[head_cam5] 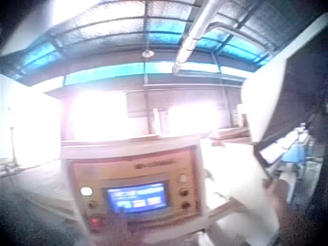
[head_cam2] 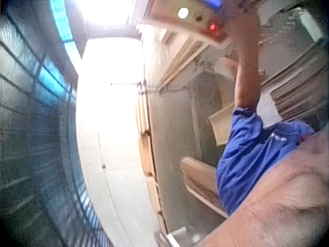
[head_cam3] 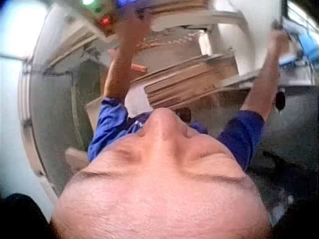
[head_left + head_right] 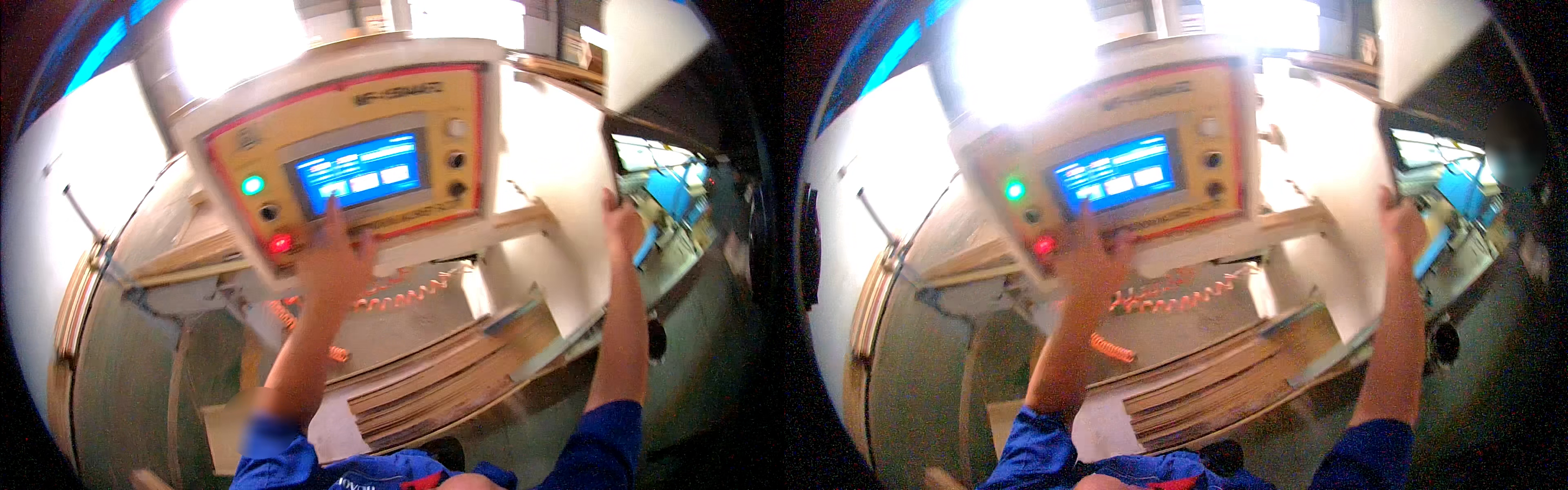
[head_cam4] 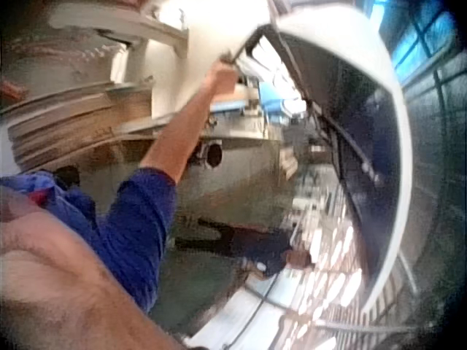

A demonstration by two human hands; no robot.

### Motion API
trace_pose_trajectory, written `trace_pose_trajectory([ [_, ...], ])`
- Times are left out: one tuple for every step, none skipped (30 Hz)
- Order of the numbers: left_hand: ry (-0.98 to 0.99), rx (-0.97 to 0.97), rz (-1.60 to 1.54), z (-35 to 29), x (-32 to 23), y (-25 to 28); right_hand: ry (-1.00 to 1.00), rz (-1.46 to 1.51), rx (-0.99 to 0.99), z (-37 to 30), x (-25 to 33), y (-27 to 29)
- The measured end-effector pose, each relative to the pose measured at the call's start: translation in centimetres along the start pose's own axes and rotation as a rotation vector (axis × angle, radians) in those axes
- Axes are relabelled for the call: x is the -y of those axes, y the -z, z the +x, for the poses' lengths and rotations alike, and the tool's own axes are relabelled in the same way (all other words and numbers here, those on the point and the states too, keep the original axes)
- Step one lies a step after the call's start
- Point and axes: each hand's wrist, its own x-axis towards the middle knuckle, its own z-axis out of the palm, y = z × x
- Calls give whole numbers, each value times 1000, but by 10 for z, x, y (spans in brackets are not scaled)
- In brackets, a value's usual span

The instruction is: The person operates a CNC woodworking machine's touchscreen control panel, navigating menus and pressing buttons to configure settings. They then walk to a nearby table, pick up a long wooden plank, and place it on the machine's conveyor belt before returning to the control panel.

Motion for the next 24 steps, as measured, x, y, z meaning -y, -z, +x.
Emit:
trace_pose_trajectory([
  [-11, -47, -7, 0, -3, -6, -57, 0, 90, 5, -4, -17],
  [-19, -73, -49, -1, 4, -7, 17, 56, -10, -6, 12, -11],
  [-20, -85, -99, -4, 8, -1, 95, 133, -36, -11, 24, -4],
  [3, -90, -145, -6, 13, 9, 19, 153, 116, -11, 42, 10],
  [11, -86, -214, -6, 9, 12, 15, 161, 84, -9, 34, 3],
  [32, -78, -253, -9, 10, 16, -17, 130, 123, -12, 44, 8],
  [40, -69, -304, -12, 9, 18, 11, 123, 91, -12, 43, 4],
  [39, -52, -342, -19, 8, 17, -4, 160, 139, -11, 46, 10],
  [37, -27, -384, -26, 7, 14, -15, 203, 189, -13, 46, 17],
  [-20, 35, -394, -36, 17, 3, -12, 215, 140, -14, 44, 14],
  [-76, 93, -409, -44, 21, -8, -7, 223, 83, -13, 39, 14],
  [-113, 200, -429, -54, 14, -13, -20, 225, 80, -14, 35, 21],
  [-150, 306, -441, -68, 4, -16, -15, 198, 76, -13, 31, 18],
  [-184, 414, -444, -79, -10, -16, -6, 206, 65, -13, 30, 17],
  [-243, 578, -498, -87, -29, -10, 2, 210, 59, -14, 27, 15],
  [-302, 742, -547, -92, -43, -6, -3, 218, 44, -13, 25, 13],
  [-391, 876, -550, -107, -41, -13, -11, 226, 33, -12, 21, 13],
  [-465, 1010, -549, -123, -39, -13, 3, 227, 38, -13, 24, 14],
  [-427, 1282, -329, -141, -38, -12, 24, 229, 73, -12, 24, 10],
  [-359, 1436, -283, -160, -41, -16, 40, 235, 42, -12, 27, 8],
  [-367, 1498, -345, -171, -48, -8, 45, 237, 9, -13, 26, 6],
  [-329, 1552, -345, -185, -54, -6, 32, 241, 3, -13, 22, 5],
  [-281, 1603, -334, -199, -55, -3, 20, 256, 1, -13, 21, 3],
  [-338, 1568, -403, -212, -52, -3, 20, 273, 25, -13, 21, 7],
])
